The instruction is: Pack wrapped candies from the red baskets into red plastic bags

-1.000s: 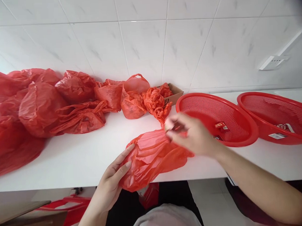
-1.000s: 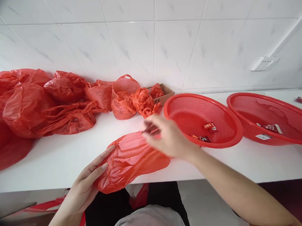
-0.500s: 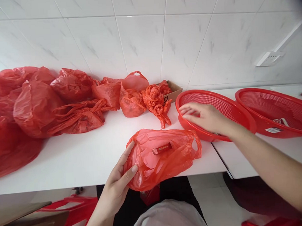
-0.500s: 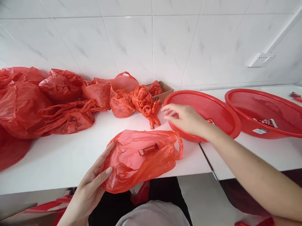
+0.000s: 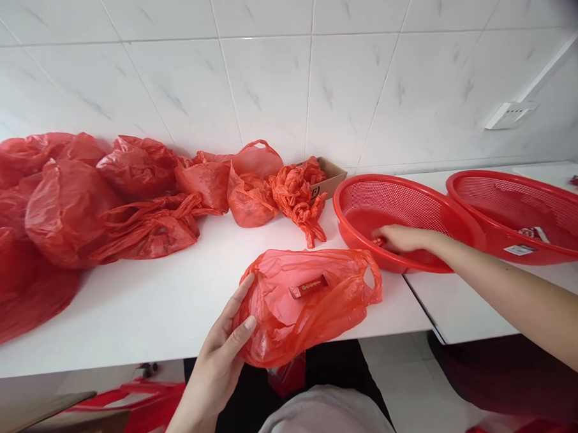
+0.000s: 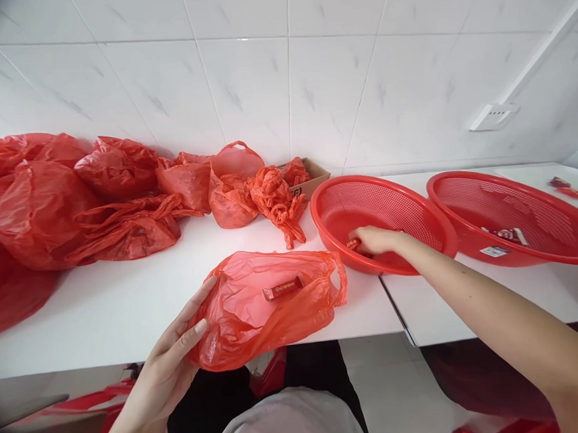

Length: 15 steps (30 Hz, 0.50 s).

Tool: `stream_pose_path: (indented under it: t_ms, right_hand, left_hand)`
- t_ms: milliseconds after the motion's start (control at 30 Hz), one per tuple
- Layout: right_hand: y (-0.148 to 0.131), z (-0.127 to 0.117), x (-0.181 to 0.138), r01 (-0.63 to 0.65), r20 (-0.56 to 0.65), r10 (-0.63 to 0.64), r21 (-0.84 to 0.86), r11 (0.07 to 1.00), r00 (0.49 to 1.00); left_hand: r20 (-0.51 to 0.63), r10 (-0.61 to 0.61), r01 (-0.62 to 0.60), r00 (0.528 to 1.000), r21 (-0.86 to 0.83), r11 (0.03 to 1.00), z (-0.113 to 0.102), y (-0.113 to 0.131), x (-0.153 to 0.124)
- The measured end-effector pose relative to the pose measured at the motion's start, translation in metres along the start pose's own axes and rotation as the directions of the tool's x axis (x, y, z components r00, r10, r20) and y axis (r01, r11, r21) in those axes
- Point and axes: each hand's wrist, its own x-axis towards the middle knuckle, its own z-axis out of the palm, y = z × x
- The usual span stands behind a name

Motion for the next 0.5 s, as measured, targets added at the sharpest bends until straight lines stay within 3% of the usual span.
stream_pose_path:
  t_ms: [67,133,200,300,400,500]
  right_hand:
    - [-0.008,-0.009,0.006,-0.043,0.150,0.032,0.070,0.997,0.988]
    - [-0.018,-0.019,0.010,-0.113,0.219,0.068,0.203,0.973,0.973]
    - [-0.027,-0.026,0.013,-0.169,0.208,0.104,0.323,0.931,0.973]
    - [-0.037,-0.031,0.012,-0.167,0.134,0.127,0.351,0.921,0.983]
    - [-0.050,-0.033,0.004,-0.107,0.121,0.064,0.387,0.916,0.991]
    - [-0.073,-0.029,-0.011,-0.053,0.199,-0.052,0.487,0.872,0.979]
  left_hand:
    - [-0.006,-0.009,0.009,1.000,0.026,1.000,-0.001,0.001,-0.001]
    - [-0.014,-0.008,0.008,1.000,0.045,0.999,-0.002,0.001,-0.002]
    - [-0.023,-0.003,0.004,1.000,0.045,0.999,-0.003,0.001,-0.002]
    - [-0.030,-0.011,0.011,0.999,-0.007,1.000,-0.002,0.001,-0.002]
    - [-0.040,-0.027,0.025,0.999,-0.050,0.998,-0.002,0.000,-0.002]
    - [-0.052,-0.018,0.014,0.998,-0.074,0.997,0.001,-0.001,-0.001]
